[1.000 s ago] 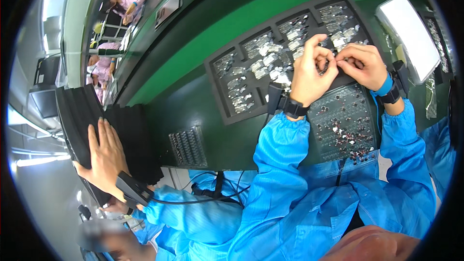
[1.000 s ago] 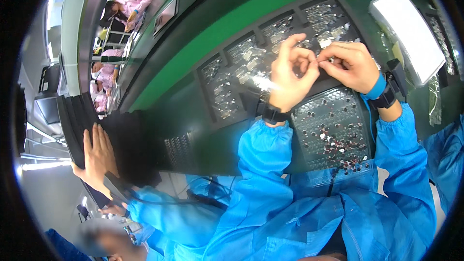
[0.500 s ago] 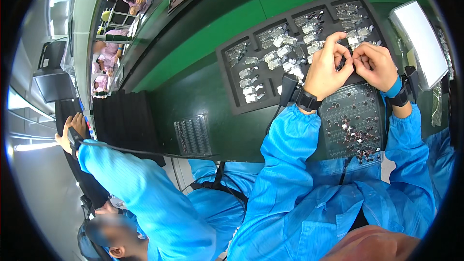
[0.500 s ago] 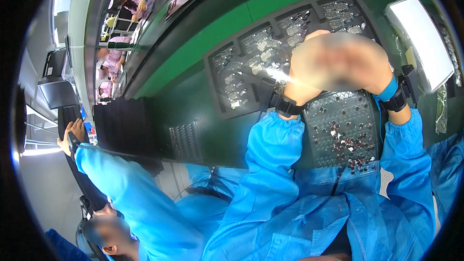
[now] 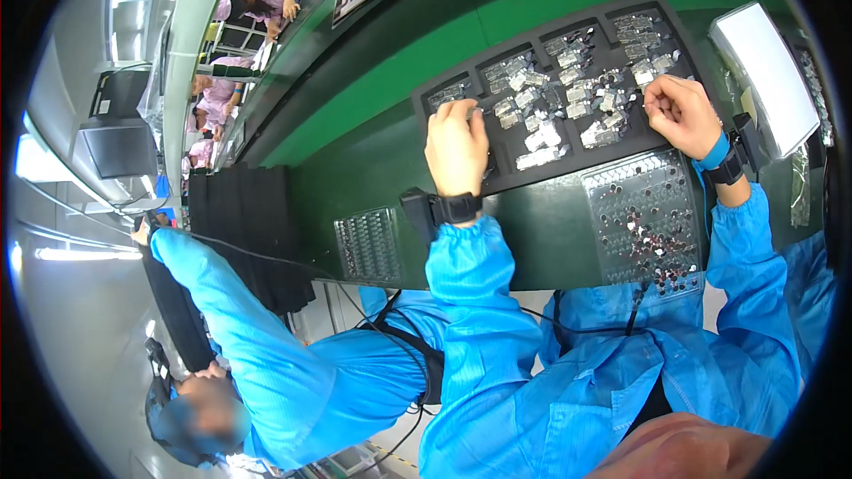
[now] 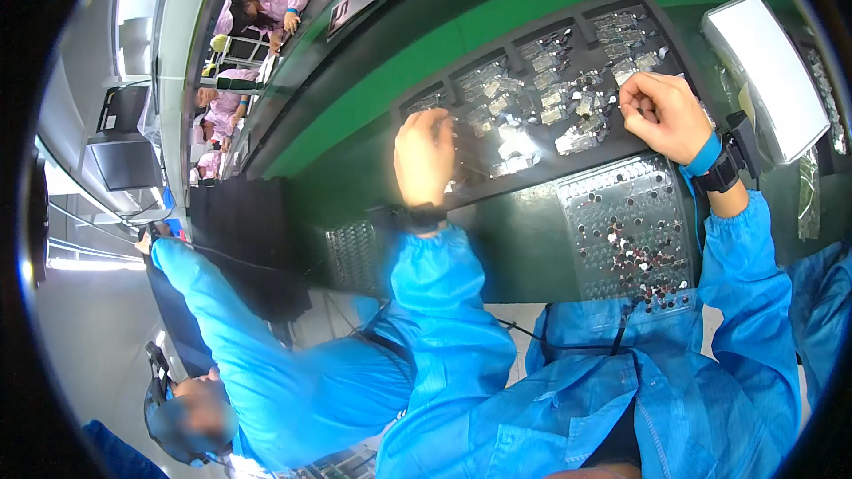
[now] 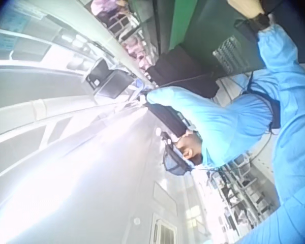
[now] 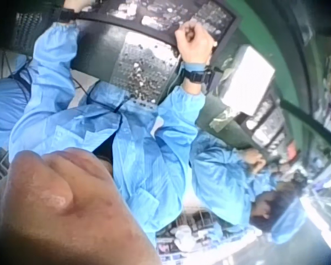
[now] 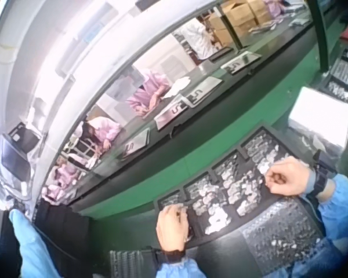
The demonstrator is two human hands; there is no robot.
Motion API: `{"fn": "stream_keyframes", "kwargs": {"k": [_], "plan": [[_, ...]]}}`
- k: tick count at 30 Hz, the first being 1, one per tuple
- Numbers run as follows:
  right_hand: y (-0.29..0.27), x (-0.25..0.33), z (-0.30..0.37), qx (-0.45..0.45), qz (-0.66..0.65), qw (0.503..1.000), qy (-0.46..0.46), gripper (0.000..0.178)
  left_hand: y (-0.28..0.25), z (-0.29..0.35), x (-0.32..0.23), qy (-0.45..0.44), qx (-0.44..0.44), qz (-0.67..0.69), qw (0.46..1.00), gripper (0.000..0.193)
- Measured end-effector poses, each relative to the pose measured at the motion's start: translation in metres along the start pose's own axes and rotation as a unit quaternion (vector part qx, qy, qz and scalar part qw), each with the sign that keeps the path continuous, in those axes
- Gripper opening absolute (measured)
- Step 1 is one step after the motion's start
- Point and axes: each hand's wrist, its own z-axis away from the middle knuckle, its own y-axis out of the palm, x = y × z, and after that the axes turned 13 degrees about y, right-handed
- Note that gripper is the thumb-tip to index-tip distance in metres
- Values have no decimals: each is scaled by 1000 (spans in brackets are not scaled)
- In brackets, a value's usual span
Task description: The person is seen assembling small mechanical parts on an assembly line.
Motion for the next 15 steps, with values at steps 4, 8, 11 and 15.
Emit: {"fn": "stream_keyframes", "kwargs": {"k": [4, 8, 11, 15], "plan": [[2, -1, -3, 6, -7, 1000, -5, 7, 1, -3, 29, 41, 88, -8, 995, 21], [4, -5, -2, 5, -29, 999, -17, 7, 0, -12, 33, 27, 147, -18, 989, 24], [2, -5, 0, -3, -26, 999, -20, 7, 2, -12, 46, 44, 143, -4, 989, 18], [1, -12, 1, -7, -43, 999, -21, 7, -3, -10, 22, 52, 12, 121, 991, 16]]}}
